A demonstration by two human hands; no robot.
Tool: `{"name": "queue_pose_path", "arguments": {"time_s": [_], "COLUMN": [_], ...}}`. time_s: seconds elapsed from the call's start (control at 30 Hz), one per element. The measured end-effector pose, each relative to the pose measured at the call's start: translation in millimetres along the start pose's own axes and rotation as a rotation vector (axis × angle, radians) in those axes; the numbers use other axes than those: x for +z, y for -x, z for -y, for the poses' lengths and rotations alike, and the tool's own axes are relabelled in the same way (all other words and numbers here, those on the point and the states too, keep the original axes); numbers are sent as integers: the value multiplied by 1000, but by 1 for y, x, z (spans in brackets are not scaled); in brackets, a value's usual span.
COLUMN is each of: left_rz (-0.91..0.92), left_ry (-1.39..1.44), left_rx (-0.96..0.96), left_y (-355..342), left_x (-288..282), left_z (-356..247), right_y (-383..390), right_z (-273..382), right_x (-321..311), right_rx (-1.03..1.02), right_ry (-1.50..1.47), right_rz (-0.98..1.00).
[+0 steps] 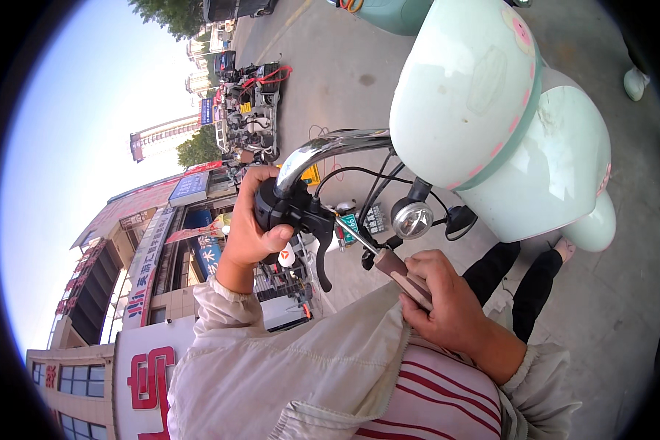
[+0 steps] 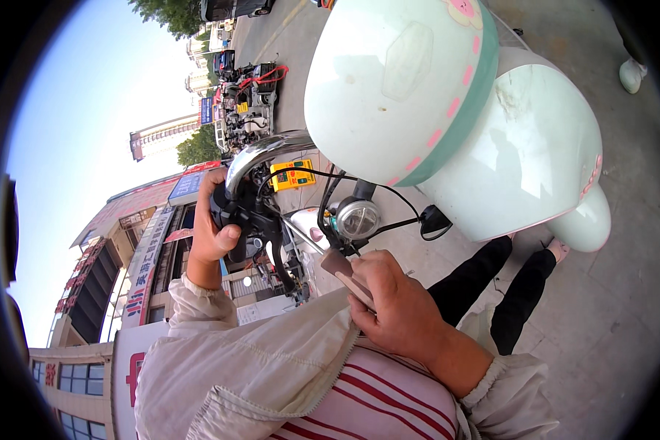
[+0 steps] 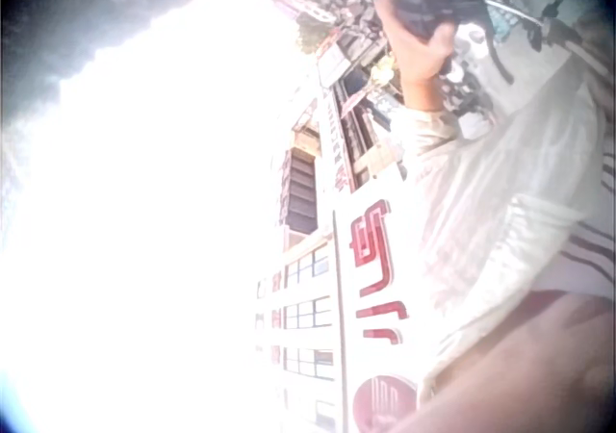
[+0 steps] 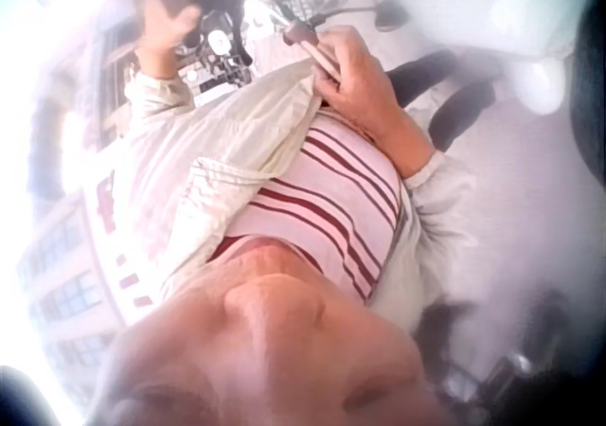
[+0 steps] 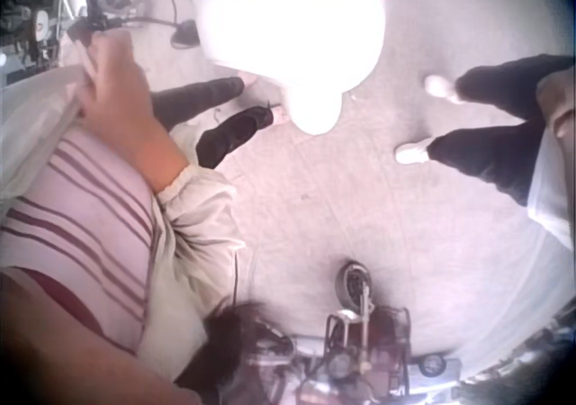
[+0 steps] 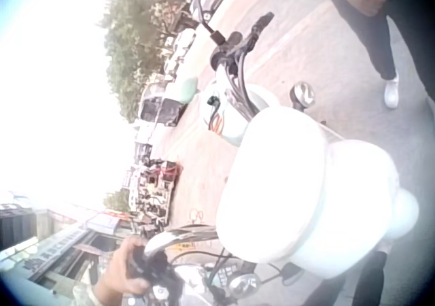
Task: The person uses a screwdriver to adjust and tighten components on the handlebar of a light green scooter. They repeatedly loosen and tighten screws while manipulating the handlebar grip and brake lever. The work is performed outdoors on a paved area with other scooters nearby.
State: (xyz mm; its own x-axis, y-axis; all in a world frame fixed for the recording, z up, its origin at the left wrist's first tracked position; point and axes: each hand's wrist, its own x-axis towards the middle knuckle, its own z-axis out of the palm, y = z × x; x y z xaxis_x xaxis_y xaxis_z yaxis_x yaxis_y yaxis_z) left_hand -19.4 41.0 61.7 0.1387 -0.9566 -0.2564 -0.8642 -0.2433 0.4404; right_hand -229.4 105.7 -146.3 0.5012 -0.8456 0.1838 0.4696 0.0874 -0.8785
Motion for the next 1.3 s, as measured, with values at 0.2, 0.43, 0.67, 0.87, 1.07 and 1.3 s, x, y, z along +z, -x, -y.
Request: {"name": "queue_pose_path", "arguments": {"time_s": [0.2, 0.43, 0.67, 0.87, 1.07, 1.3], "left_rz": [-27, 85, 228, 342, 377, 333], "left_ry": [-73, 87, 297, 345, 401, 506], "left_rx": [33, -23, -54, -97, -116, -98], "left_y": [2, -4, -13, -19, -22, -23], "left_x": [1, -3, -1, -6, -4, -2], "left_z": [0, 3, 7, 22, 23, 27], "right_y": [-6, 7, 15, 18, 15, 21], "right_z": [-14, 24, 65, 110, 127, 110], "right_x": [-1, -2, -6, -2, 3, 15], "right_rx": [-1, -34, 6, 200, 302, 278], "right_ry": [-3, 112, 230, 165, 44, -64], "right_rz": [36, -12, -20, 47, 63, 64]}}
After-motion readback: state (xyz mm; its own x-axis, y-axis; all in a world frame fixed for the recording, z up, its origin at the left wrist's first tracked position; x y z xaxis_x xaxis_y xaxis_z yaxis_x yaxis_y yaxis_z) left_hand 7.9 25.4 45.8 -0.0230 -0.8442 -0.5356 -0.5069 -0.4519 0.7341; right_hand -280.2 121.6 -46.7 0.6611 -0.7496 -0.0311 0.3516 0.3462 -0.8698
